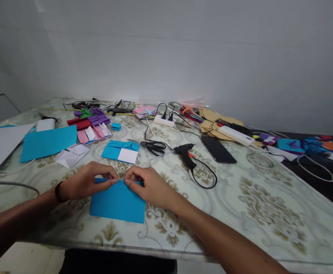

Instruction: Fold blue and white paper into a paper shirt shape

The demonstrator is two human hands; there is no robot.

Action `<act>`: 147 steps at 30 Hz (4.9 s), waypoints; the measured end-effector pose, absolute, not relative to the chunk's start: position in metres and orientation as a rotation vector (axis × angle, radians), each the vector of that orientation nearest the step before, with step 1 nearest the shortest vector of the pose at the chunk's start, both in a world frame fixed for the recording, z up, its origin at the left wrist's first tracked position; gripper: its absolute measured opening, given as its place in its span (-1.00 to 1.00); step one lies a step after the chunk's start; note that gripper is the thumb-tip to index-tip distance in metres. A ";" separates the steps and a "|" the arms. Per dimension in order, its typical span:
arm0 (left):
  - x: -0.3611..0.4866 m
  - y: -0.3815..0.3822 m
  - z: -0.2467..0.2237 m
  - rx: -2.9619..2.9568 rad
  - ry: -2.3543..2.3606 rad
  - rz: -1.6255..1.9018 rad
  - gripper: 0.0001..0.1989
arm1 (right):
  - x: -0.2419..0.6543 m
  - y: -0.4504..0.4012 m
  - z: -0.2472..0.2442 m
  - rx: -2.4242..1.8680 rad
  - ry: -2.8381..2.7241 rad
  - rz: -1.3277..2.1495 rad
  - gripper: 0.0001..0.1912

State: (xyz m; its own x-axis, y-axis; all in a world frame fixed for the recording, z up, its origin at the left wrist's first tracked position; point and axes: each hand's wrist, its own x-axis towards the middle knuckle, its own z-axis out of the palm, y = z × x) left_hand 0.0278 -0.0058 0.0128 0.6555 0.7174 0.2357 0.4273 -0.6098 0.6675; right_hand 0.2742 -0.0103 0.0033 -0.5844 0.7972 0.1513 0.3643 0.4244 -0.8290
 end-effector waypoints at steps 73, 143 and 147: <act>0.025 -0.004 0.023 2.338 1.054 0.811 -0.79 | 0.284 0.002 0.006 -0.992 -2.082 0.893 -0.88; 0.026 -0.003 0.017 2.308 1.026 0.704 -0.79 | 0.284 0.000 0.006 -0.916 -2.006 0.851 -0.97; 0.026 -0.003 0.015 2.310 0.991 0.671 -0.82 | 0.283 -0.002 0.005 -0.902 -2.036 0.849 -0.96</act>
